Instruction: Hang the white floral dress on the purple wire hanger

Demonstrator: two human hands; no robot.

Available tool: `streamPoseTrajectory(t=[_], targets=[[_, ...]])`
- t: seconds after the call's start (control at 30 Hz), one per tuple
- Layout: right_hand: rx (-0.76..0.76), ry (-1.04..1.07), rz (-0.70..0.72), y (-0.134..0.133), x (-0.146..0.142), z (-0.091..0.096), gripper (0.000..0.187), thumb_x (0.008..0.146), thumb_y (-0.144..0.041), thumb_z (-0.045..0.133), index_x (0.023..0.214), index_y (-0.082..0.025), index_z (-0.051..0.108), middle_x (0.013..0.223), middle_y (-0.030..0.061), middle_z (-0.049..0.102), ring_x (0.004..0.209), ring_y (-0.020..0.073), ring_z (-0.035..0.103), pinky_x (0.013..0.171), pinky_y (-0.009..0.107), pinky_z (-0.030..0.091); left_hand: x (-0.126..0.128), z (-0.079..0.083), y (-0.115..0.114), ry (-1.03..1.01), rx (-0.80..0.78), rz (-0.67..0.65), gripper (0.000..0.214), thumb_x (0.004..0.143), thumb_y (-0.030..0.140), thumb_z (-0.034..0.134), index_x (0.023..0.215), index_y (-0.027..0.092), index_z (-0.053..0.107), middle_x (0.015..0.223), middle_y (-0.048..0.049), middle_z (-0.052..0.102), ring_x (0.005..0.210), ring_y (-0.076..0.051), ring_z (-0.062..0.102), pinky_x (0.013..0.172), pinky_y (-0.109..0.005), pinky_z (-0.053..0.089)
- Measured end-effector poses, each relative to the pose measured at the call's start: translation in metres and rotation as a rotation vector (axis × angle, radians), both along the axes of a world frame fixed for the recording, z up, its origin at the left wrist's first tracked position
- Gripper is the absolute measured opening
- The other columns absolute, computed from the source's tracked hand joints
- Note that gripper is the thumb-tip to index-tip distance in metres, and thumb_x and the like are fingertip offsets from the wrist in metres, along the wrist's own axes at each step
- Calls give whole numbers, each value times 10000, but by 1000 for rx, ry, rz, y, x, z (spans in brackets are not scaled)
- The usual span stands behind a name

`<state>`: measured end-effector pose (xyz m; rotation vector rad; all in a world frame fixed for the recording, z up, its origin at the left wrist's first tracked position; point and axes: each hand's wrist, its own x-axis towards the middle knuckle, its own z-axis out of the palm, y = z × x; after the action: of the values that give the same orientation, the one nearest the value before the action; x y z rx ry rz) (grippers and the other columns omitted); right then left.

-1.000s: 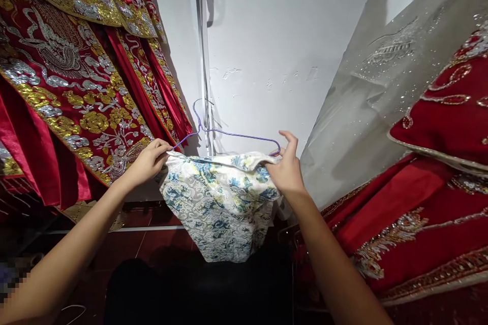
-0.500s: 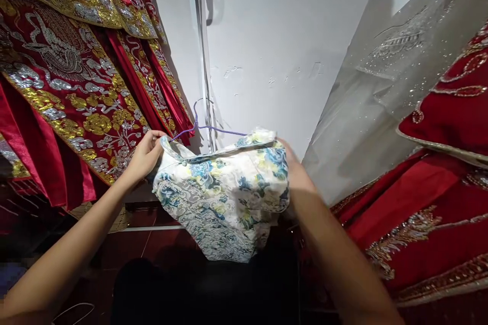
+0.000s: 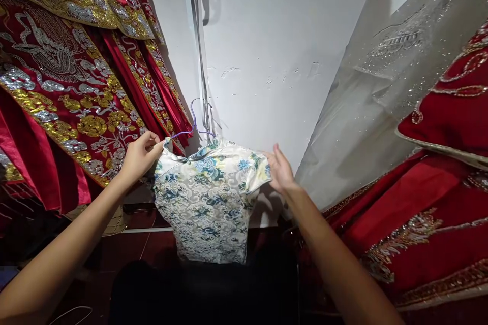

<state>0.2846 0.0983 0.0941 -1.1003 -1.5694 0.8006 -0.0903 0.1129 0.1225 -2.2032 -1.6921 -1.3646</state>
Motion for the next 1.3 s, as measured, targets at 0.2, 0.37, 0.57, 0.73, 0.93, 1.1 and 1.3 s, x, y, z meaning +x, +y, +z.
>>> streamPoseTrajectory(t=[0.2,0.37,0.57,0.73,0.93,1.1,1.3], targets=[[23,168,23,15,5,32,344,753,-534,743,810,-200,687,735,29,670,643,181,607,586,284,483,21,15,4,8,69,-66,291,964,382,442,984,193,663,901,-43,683,818,-192,607,742,-280,439],[142,232,-70,18,-34,62,317,761,-499,731,742,-188,671,752,39,661,715,198,618,661,300,473,26,21,-7,-119,274,92,348,985,376,403,1065,190,686,1122,-110,615,1135,-273,528,1024,-438,372],[107,-71,230,-47,-93,30,312,922,-505,544,931,-209,642,809,24,647,735,190,600,660,291,474,44,8,-20,-794,-526,-459,402,939,511,480,899,146,645,829,-87,686,767,-203,640,735,-356,521],[58,-362,698,-72,-88,20,390,973,-458,475,1313,-297,573,1248,47,644,1093,242,616,931,369,485,40,13,-37,-1115,-712,-572,185,888,296,548,925,146,649,713,-33,576,477,-80,421,449,-224,386],[59,-389,203,-33,-53,-14,459,929,-455,534,1366,-318,527,1420,71,516,1257,293,525,1062,472,418,8,4,-96,-437,-848,-565,312,858,473,625,964,187,688,680,1,566,537,-102,449,471,-215,351],[9,-353,336,-27,-51,-24,402,913,-497,552,1238,-279,644,1306,64,604,1235,289,544,1034,406,445,6,13,-112,-99,-542,-465,329,926,447,529,819,197,715,810,-31,688,755,-181,610,678,-267,469],[-272,-53,358,-39,-31,-23,414,874,-573,593,794,-181,703,792,34,699,746,222,647,644,292,499,18,23,-91,-55,-22,-210,214,896,396,584,971,233,702,966,-44,718,867,-222,658,769,-331,521]])
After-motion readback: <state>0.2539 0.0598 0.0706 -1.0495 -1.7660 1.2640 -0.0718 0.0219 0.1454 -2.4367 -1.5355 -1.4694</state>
